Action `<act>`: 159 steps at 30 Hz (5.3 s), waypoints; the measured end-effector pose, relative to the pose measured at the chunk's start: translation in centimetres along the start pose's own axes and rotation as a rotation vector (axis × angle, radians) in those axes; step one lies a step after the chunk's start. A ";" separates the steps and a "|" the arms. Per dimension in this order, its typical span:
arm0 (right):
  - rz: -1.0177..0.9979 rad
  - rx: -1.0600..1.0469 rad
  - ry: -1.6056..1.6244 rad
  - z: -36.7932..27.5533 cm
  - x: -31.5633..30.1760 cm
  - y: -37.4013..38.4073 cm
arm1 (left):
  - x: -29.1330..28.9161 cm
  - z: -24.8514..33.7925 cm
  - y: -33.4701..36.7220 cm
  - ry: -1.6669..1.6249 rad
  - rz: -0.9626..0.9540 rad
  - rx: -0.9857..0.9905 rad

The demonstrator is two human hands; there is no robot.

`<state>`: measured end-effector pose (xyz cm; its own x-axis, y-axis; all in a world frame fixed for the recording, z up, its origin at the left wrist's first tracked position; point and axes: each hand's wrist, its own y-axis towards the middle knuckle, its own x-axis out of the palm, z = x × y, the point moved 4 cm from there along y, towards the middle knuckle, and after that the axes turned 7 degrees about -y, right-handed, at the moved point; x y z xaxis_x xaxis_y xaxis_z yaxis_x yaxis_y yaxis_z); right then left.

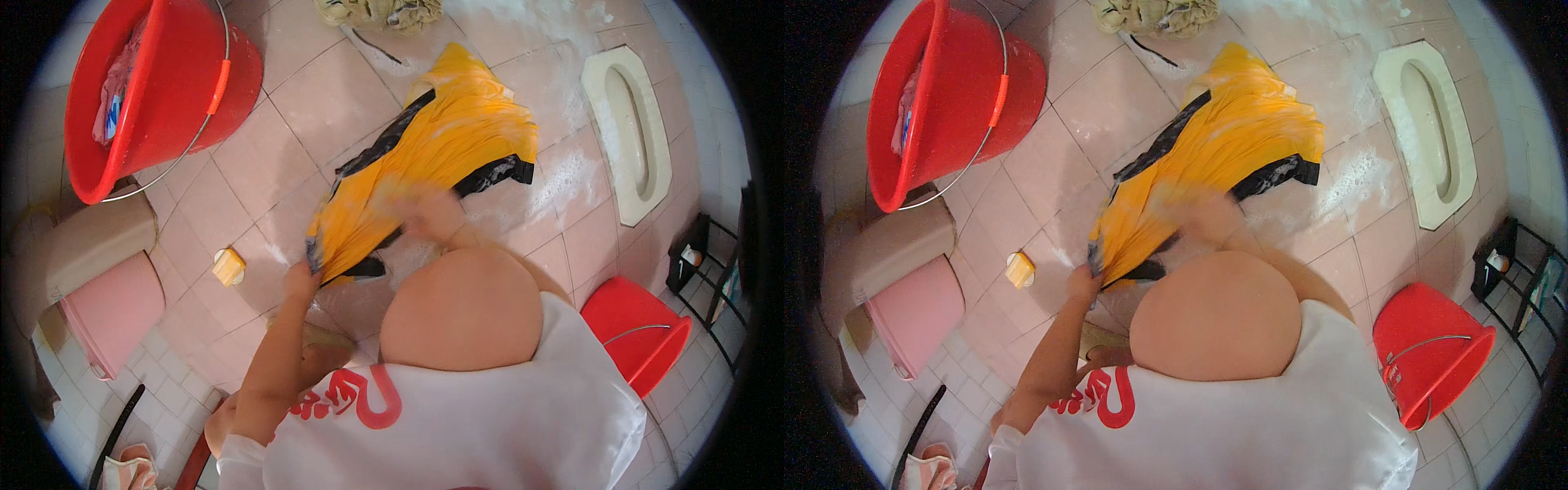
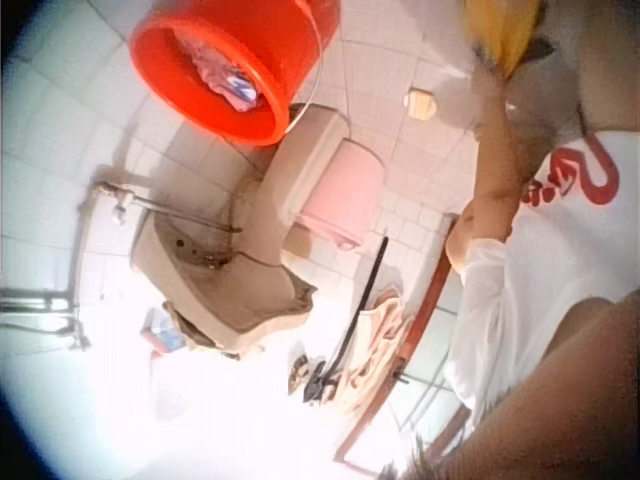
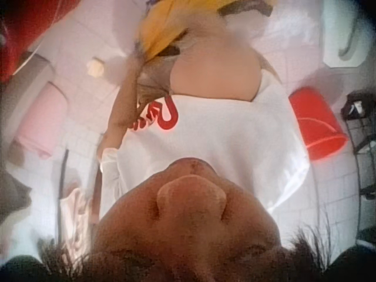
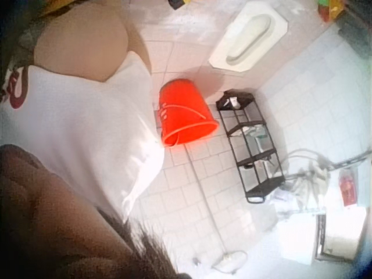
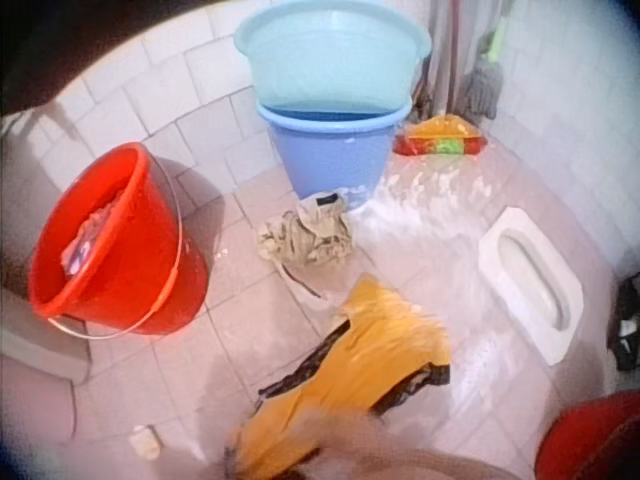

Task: The person washes clothes by hand on a bathroom floor, applying soap to a yellow shirt and then a pink shirt while scrubbing them against the tiles.

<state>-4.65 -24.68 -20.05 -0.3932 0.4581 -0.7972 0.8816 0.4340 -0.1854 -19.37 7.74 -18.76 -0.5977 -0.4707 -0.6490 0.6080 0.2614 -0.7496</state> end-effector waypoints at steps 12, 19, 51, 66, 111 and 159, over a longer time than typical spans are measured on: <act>0.235 0.052 0.019 -1.9 0.7 4.4 | 0.2 3.3 -1.5 0.006 0.176 -0.039; 0.160 0.309 -0.261 6.4 -8.1 9.8 | -0.4 -0.9 -2.4 0.164 0.042 -0.048; 0.356 0.326 -0.371 11.4 -11.0 13.1 | 2.8 -2.7 -2.3 0.171 -0.102 -0.188; 0.353 0.365 -0.370 12.7 -9.2 3.7 | 1.0 4.2 -1.1 0.059 0.069 0.181; 0.269 0.231 -0.398 10.4 -7.3 3.7 | 0.0 3.3 -0.8 0.195 -0.042 0.087; -0.676 -0.274 -0.412 -6.9 2.8 6.6 | -4.7 5.3 -1.0 -1.872 0.246 0.321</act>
<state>-1.70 -15.20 -19.56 -0.6407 -0.2653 -0.7205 0.3748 0.7110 -0.5950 -14.40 5.27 -14.26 0.6157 -0.6840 0.3912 0.7695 0.4148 -0.4856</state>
